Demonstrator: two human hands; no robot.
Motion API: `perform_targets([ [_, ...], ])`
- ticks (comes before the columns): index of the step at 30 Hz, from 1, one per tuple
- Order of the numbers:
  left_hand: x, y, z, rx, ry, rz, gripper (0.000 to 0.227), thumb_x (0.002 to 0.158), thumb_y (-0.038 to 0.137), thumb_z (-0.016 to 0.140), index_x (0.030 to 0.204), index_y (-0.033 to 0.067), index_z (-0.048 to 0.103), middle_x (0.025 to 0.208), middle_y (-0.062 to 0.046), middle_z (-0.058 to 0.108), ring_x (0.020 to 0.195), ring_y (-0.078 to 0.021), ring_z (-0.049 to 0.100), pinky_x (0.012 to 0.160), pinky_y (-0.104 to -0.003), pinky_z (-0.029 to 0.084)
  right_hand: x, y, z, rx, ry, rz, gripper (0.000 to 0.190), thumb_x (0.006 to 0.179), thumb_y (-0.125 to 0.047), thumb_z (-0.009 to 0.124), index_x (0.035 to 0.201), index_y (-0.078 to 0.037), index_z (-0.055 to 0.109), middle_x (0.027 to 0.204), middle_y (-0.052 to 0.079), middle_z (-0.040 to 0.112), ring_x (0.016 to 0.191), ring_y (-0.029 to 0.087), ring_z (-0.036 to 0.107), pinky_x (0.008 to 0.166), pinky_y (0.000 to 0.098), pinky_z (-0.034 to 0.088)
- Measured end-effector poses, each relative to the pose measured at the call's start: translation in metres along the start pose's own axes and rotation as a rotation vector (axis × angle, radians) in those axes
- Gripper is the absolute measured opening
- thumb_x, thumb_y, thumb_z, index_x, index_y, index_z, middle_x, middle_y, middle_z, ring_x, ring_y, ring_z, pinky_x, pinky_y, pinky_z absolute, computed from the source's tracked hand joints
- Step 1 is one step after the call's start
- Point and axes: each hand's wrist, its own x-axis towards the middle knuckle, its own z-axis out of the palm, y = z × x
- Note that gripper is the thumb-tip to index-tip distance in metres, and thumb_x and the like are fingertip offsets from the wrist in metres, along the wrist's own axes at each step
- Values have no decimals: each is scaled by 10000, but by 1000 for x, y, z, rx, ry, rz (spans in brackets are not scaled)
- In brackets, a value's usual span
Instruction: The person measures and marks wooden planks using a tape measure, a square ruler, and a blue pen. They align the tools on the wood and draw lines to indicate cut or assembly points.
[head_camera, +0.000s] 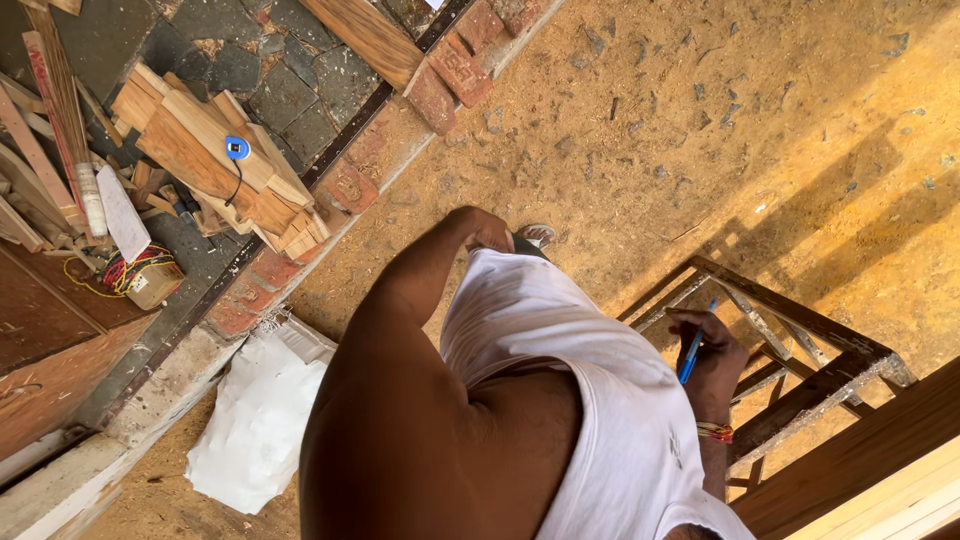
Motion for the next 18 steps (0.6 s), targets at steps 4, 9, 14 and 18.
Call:
perform_targets([
  [4,8,16,-10,45,-16,30,231,839,256,681,876,73,817,773,-107,738,646,-217,682,588,-372,540,-6,-2,0,-127,-63,56,220,971,45,660,1159,-27,748,1039,112,788,986,155,751,830,286,592],
  [9,16,33,-6,104,-87,60,229,831,266,680,871,84,813,751,-87,721,621,-206,657,554,-370,523,-19,4,3,-89,-16,71,181,946,-64,744,1120,-27,712,1105,115,781,1005,183,758,824,306,596],
  [14,16,17,14,142,-201,32,226,823,276,680,866,95,809,729,-67,705,596,-195,633,521,-368,507,-45,17,2,-240,3,132,272,919,-134,788,1177,-68,731,1087,173,767,1046,266,757,834,374,588],
  [18,30,24,0,226,-392,60,224,817,284,679,862,104,805,711,-51,692,575,-187,613,494,-366,493,-64,11,8,-195,15,343,332,864,-162,804,1181,-96,732,1091,174,766,1041,308,745,843,401,577],
])
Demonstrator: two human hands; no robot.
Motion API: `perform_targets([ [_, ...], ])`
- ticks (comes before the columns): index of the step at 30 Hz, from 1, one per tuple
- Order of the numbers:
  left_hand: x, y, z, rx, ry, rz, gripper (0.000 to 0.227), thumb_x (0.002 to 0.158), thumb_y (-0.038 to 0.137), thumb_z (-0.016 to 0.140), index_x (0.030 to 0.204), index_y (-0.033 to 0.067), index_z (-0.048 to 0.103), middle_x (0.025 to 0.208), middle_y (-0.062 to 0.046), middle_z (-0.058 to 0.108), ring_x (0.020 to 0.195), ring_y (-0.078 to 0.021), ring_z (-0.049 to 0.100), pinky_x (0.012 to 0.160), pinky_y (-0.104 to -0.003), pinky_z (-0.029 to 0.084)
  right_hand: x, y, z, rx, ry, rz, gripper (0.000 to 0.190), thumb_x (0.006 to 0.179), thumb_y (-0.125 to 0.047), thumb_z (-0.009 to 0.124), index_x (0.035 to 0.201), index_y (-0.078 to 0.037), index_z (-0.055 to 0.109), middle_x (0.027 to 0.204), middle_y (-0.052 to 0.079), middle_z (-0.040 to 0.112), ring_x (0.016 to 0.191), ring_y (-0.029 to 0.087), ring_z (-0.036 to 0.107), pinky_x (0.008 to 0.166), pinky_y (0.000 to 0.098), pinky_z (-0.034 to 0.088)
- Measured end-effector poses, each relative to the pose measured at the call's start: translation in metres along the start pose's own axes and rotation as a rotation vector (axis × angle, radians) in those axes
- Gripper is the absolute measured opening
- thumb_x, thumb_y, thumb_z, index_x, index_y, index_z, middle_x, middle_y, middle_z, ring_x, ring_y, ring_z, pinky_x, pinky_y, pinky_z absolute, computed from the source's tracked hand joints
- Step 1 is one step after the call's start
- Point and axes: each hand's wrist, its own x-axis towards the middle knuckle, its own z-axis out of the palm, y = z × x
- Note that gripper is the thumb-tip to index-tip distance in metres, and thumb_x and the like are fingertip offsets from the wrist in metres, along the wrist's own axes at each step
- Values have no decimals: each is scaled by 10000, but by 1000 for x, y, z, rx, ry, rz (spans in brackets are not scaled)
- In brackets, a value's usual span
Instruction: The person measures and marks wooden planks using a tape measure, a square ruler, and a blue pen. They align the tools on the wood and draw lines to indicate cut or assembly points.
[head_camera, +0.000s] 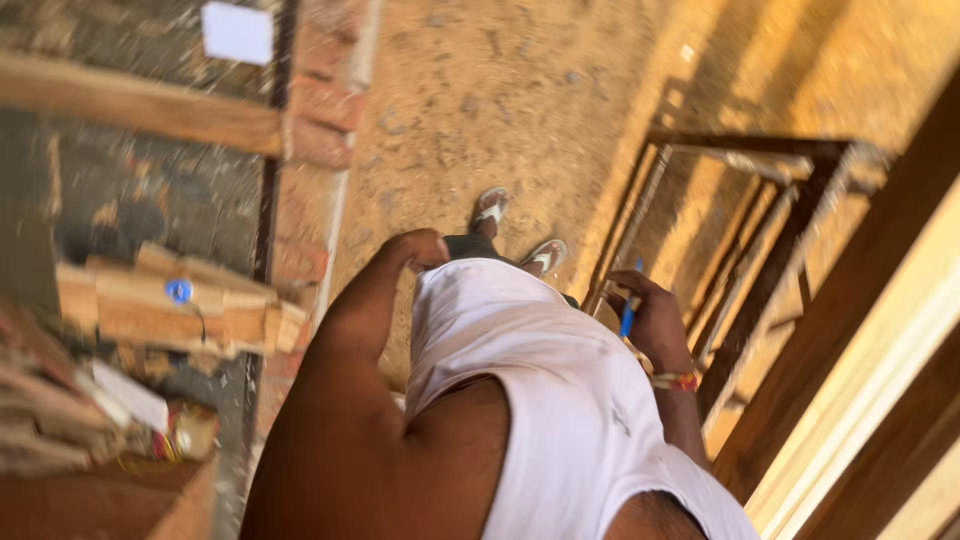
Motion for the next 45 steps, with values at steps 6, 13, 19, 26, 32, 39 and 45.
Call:
perform_targets([
  [6,11,28,-47,194,260,-5,254,834,315,724,979,116,784,900,-77,750,773,-225,684,700,-360,541,-30,11,4,22,59,69,327,890,-267,784,1173,-111,731,1103,186,758,999,391,715,830,462,567],
  [13,-5,37,-13,319,809,225,303,903,328,684,1095,116,786,1171,-140,742,1074,-362,683,914,-449,545,-74,56,24,133,156,107,338,889,-268,796,1178,-107,729,1119,154,759,986,339,737,840,417,577],
  [19,2,24,75,-229,931,184,222,847,285,666,872,65,682,891,-156,760,846,-336,756,778,-452,594,-111,101,50,170,40,-94,243,982,-127,789,1197,-29,734,1105,151,765,960,192,732,820,343,564],
  [26,-36,-60,239,-322,1065,-136,316,910,376,647,940,88,774,1087,-184,744,1029,-376,703,956,-469,554,-175,53,74,824,-482,-216,630,1052,-465,621,1413,40,512,1460,199,606,1318,273,611,1148,384,473],
  [32,-84,-142,356,-381,993,-356,458,905,470,715,1192,113,737,1250,-186,706,1178,-355,664,1023,-453,524,-191,38,111,600,-604,-271,546,991,-377,651,1356,20,567,1399,180,641,1274,267,626,1092,383,480],
  [39,-112,-260,325,-542,993,-384,689,765,461,864,1271,44,653,1266,-240,660,1172,-384,643,1000,-431,526,-165,89,168,118,-298,126,306,927,-126,715,1210,-12,697,1205,133,746,1096,229,706,929,350,560],
  [45,-133,-394,226,-875,1177,-441,439,855,429,715,1162,119,771,1124,-178,767,1058,-348,748,944,-439,583,-135,73,226,59,-298,-6,124,973,-105,663,1016,-73,774,1037,100,795,987,159,758,862,282,584],
])
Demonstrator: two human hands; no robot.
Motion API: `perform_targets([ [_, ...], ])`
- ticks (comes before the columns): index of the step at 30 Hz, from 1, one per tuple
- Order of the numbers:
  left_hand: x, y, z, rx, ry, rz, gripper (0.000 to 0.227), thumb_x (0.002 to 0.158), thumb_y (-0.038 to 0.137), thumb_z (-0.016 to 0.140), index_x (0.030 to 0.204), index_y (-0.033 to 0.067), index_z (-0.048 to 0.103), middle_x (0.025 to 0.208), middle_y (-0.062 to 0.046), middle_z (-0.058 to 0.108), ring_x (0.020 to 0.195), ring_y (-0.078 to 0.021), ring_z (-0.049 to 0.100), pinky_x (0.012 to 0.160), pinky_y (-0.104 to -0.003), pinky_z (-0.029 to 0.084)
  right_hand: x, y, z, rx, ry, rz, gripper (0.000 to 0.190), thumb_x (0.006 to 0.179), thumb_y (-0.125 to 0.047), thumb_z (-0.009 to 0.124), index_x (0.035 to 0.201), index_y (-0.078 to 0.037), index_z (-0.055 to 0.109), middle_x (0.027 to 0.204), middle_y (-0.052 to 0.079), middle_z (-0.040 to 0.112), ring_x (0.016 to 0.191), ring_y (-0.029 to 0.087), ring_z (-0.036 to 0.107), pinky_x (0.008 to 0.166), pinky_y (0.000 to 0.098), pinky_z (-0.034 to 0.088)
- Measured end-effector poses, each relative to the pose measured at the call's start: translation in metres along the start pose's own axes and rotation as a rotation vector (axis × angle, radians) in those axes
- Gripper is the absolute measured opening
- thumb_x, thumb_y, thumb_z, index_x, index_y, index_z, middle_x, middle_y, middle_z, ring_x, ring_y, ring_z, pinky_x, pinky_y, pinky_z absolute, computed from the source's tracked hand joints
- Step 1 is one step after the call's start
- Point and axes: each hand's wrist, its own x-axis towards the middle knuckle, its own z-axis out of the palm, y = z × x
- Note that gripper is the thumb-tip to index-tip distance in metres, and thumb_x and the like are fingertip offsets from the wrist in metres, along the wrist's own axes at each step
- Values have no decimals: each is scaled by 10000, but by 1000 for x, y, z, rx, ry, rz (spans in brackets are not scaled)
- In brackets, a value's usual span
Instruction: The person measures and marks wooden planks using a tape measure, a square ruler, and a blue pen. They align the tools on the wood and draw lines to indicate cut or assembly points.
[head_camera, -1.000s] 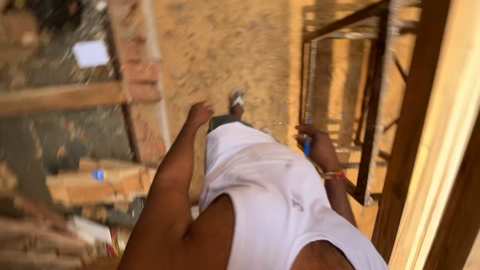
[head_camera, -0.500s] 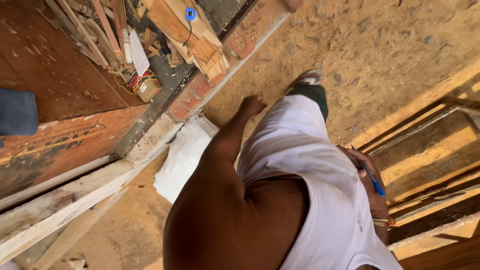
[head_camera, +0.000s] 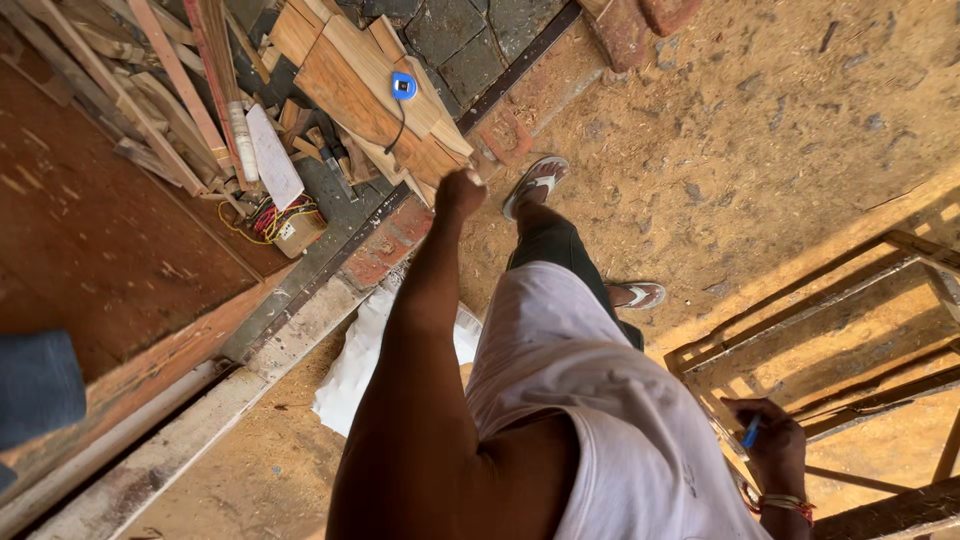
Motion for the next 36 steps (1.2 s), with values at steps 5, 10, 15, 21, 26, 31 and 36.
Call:
perform_targets([
  [5,124,-36,-46,170,304,-72,770,876,381,816,1531,137,493,1443,-154,559,1340,-339,540,1132,-438,467,12,-48,45,-470,18,-43,99,929,-210,759,989,-133,780,841,89,767,736,200,752,647,321,566],
  [10,214,-63,-51,210,594,115,926,632,371,901,1442,166,503,1447,-141,479,1277,-387,525,988,-494,473,-3,-74,69,-665,41,89,261,920,-393,812,987,-144,770,822,127,744,798,288,744,647,361,568],
  [15,238,-64,-52,233,420,-172,534,778,247,792,1299,282,682,1392,-107,552,1129,-338,631,926,-421,578,-21,-81,72,-795,37,170,302,911,-419,816,1068,-166,771,813,144,744,721,302,734,618,383,568],
  [21,158,18,-10,-223,203,272,310,784,187,800,1089,165,748,1053,-86,720,968,-274,695,836,-387,587,-23,-89,91,-450,184,206,320,899,-336,803,1108,-95,779,979,126,780,830,266,728,712,392,570],
  [26,-23,102,119,-899,-887,315,433,801,49,828,1193,27,647,1008,-62,705,909,-182,710,819,-320,629,-53,-83,91,79,317,308,345,897,-312,793,1148,-76,766,918,125,769,868,209,717,774,346,555],
  [31,-270,190,209,-390,-1387,679,672,765,116,871,1384,18,629,1228,-89,645,1145,-207,660,993,-343,555,-112,-43,86,408,643,-5,459,873,-285,789,1264,-73,675,1167,110,745,1112,170,696,937,351,554],
  [36,-462,223,280,-64,-1585,1105,673,746,151,895,1357,11,650,1332,-95,565,1239,-210,640,1060,-363,591,-196,50,67,724,839,1,565,844,-268,793,1343,-75,610,1226,104,731,1140,180,675,941,362,550],
])
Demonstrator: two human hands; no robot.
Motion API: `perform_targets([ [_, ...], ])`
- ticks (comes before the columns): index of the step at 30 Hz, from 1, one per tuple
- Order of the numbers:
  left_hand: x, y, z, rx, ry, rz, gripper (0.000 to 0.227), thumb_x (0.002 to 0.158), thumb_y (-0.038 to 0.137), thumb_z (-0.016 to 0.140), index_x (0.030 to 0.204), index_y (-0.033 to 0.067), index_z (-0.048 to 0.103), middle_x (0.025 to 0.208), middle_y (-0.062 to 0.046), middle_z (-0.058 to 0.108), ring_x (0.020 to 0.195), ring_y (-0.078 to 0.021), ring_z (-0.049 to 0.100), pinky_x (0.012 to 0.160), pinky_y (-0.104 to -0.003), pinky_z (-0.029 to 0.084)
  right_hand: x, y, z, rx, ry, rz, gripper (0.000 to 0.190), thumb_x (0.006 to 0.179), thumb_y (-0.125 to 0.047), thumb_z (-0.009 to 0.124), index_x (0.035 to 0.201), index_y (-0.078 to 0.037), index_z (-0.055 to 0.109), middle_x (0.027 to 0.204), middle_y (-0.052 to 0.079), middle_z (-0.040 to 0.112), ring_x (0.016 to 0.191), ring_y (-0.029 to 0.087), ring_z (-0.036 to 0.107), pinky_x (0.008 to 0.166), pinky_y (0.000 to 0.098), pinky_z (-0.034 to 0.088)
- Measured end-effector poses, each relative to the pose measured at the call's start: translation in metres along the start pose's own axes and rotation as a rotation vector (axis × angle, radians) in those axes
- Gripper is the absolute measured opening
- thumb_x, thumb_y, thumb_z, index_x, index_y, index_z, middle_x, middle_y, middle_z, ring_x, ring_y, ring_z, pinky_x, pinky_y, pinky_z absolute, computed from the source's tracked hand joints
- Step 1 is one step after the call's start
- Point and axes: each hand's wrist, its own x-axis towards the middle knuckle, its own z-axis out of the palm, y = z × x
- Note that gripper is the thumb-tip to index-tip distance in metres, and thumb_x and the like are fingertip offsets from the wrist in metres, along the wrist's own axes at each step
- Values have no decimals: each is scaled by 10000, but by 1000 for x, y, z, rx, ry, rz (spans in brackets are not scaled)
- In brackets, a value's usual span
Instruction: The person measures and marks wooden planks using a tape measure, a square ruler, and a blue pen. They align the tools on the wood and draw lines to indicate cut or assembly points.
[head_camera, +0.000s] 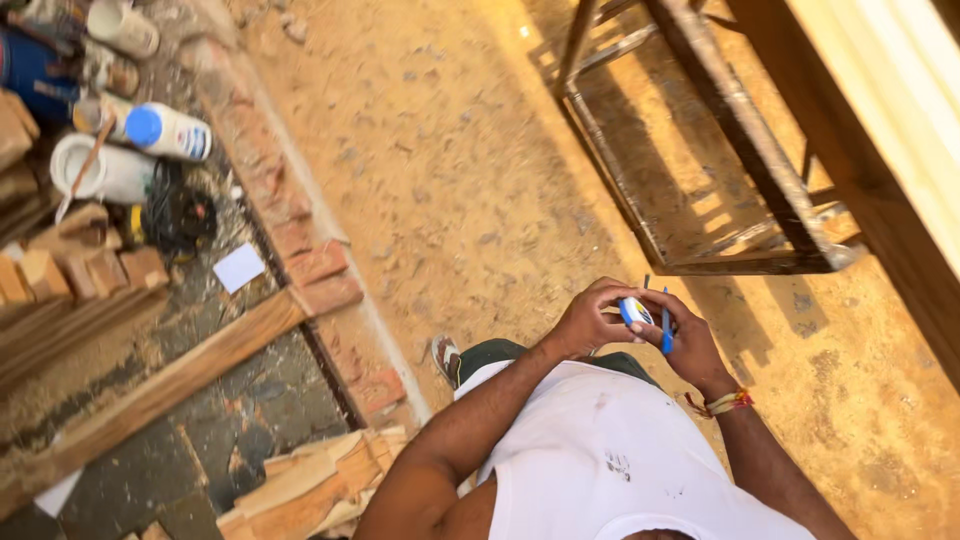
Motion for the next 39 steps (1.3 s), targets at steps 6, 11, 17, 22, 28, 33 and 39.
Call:
perform_targets([
  [6,101,-2,102,415,-367,-55,580,680,159,937,1200,15,727,1188,-126,683,1089,-229,697,936,-325,595,-55,65,-120,83,181,130,478,846,-188,797,1281,-32,675,1108,93,733,1030,168,683,887,295,537],
  [11,142,-36,142,565,-539,-154,467,677,171,933,1120,85,815,1044,-64,747,935,-167,725,825,-314,594,-75,108,-146,299,297,250,360,831,-153,808,1154,-41,693,947,54,720,840,142,675,728,277,532],
  [17,216,-81,140,186,-586,-525,344,739,60,889,1063,-12,799,851,-69,729,732,-152,635,619,-313,520,-61,139,-177,137,443,365,275,805,-127,807,1057,-44,732,832,57,686,703,152,622,598,306,496],
  [22,386,-10,55,77,-168,-647,378,858,-62,649,1220,10,727,1302,-215,649,875,-200,633,758,-332,630,-105,153,-273,44,685,349,355,848,-145,754,1197,-75,746,934,66,718,794,141,644,682,303,547],
  [28,604,107,-122,-149,575,-245,331,935,-25,670,1262,-56,633,1297,-208,682,1146,-279,682,973,-355,608,-11,112,-352,-46,870,531,302,862,-140,762,1155,-68,764,924,78,731,792,150,650,696,309,543],
  [33,706,150,-211,-357,778,136,398,858,-51,739,1224,-125,601,1130,-223,706,958,-287,708,807,-395,588,37,94,-391,-81,852,657,259,873,-137,769,1121,-63,780,916,89,742,790,157,654,708,313,539],
  [39,753,122,-222,-500,854,5,552,881,-16,727,1374,-138,512,1146,-187,674,1002,-283,700,941,-421,633,99,82,-425,-106,808,699,209,886,-132,777,1079,-57,798,906,101,755,789,166,660,722,318,535],
])
